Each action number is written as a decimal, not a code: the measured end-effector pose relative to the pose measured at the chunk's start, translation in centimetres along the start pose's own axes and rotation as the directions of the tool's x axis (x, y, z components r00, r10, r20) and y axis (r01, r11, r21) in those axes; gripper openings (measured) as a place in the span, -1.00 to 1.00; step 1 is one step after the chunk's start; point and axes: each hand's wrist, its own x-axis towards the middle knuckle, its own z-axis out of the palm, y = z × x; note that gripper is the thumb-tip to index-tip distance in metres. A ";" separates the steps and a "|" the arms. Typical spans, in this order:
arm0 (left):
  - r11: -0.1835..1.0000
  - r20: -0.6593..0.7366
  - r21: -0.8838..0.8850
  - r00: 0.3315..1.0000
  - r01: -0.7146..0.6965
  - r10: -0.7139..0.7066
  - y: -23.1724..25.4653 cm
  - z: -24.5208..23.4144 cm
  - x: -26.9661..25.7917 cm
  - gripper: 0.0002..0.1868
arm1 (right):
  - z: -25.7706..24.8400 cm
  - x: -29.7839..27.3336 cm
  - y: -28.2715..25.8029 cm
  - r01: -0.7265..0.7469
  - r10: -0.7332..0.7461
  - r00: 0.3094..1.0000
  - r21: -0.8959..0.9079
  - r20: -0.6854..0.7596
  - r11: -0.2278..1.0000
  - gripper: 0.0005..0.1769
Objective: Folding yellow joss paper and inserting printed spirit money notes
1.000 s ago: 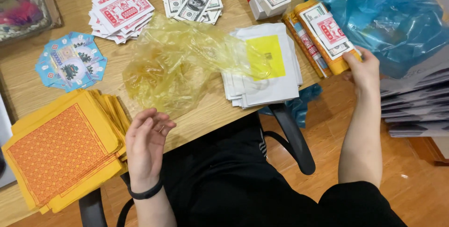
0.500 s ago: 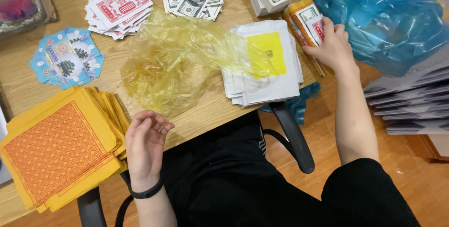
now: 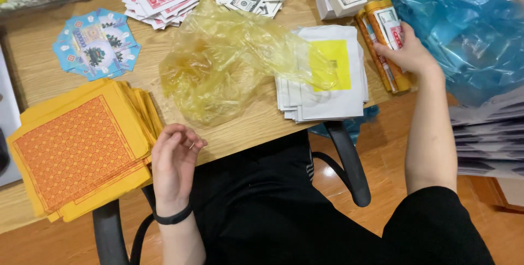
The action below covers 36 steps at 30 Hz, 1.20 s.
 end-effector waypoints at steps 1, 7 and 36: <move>1.000 -0.006 -0.001 1.000 -0.002 0.002 0.0 -0.1 -0.2 -0.92 | -0.2 -0.3 -0.2 0.003 -0.003 1.000 -0.004 0.004 1.000 0.00; 0.999 0.006 -0.031 1.000 -0.007 0.007 -0.4 -0.6 0.0 -0.90 | -1.2 2.4 2.5 0.072 -0.044 0.988 0.192 -0.146 0.979 -0.25; 0.997 0.008 0.020 0.997 0.073 -0.073 -1.9 -0.1 0.3 -0.88 | -6.6 7.8 7.3 0.063 -0.142 0.727 -0.141 -0.672 0.988 -0.03</move>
